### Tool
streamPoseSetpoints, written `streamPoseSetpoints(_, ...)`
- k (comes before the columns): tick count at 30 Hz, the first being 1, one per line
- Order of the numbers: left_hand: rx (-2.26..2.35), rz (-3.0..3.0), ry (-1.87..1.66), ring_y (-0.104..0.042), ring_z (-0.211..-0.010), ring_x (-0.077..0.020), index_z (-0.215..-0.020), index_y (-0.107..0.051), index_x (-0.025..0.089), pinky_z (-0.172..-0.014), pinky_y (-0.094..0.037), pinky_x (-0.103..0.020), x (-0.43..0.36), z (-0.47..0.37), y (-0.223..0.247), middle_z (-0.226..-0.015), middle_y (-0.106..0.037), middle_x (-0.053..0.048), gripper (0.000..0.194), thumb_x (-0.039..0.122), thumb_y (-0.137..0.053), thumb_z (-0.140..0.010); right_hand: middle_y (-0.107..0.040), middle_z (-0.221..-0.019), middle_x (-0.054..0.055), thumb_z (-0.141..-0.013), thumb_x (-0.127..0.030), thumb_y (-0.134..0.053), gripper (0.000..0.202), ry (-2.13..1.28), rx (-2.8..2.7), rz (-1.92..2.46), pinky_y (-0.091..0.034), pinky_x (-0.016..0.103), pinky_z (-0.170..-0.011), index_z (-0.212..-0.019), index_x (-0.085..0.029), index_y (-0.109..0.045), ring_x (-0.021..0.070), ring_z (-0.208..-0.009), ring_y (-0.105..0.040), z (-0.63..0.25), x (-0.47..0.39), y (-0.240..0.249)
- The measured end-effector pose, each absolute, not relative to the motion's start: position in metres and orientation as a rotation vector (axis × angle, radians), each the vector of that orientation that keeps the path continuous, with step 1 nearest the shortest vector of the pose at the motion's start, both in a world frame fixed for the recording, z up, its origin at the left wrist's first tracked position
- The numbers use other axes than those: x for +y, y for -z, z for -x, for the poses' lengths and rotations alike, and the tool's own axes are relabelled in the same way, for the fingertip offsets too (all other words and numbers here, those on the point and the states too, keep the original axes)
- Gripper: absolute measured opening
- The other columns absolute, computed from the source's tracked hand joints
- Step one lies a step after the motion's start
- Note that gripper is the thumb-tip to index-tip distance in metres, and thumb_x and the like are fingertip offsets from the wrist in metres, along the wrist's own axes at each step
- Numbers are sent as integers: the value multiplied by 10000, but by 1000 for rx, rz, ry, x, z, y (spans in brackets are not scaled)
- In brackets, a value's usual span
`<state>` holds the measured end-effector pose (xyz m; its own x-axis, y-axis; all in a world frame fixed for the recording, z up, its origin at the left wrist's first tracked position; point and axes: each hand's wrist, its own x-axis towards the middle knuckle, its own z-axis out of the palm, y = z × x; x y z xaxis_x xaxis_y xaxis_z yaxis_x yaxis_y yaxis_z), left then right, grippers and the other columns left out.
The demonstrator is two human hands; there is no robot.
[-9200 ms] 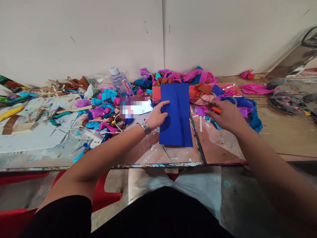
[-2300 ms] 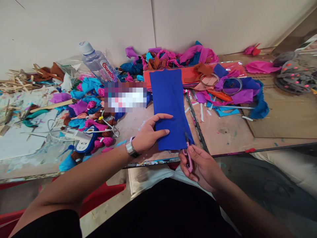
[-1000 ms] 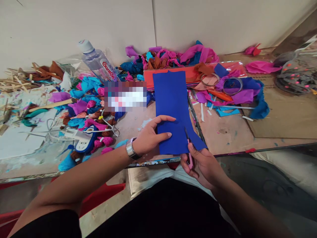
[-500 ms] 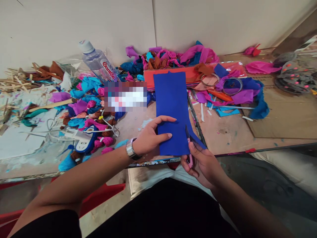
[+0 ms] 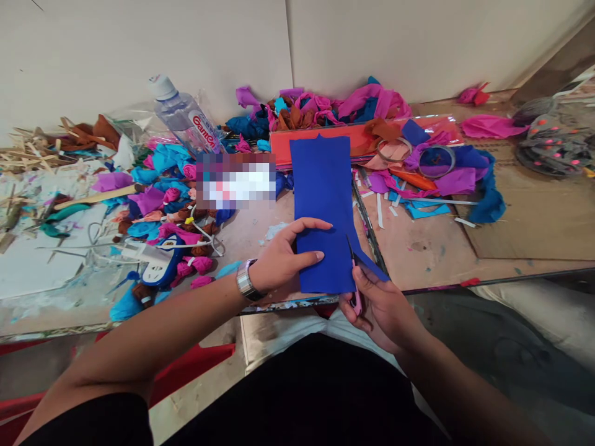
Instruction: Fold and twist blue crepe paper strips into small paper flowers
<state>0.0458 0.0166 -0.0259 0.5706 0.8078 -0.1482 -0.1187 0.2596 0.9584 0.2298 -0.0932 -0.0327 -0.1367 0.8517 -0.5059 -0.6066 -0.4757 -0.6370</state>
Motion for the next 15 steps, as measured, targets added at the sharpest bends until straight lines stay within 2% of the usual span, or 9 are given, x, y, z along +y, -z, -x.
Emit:
streamPoseSetpoints(7,729,-1167,-704,-713,-987,-209,-1236,-697,255,-836,-635,-343,19,-45,25,-1178,-734,-59,476,251,-887,-799,-550,-503,-71,-839,-603,-849,465,-1761,-380,1043,-242,176,-344,-1021,-240,-621,119,-425,-520,-231,-91,31)
streamPoseSetpoints(15,702,-1185,-703,-710,-982,-201,-1236,-690,250,-841,-630,-339,18,-45,25,-1212,-729,-66,461,257,-876,-814,-559,-478,-68,-828,-595,-862,469,-1757,-386,1022,-234,166,-343,-1002,-236,-615,119,-414,-519,-230,-88,29)
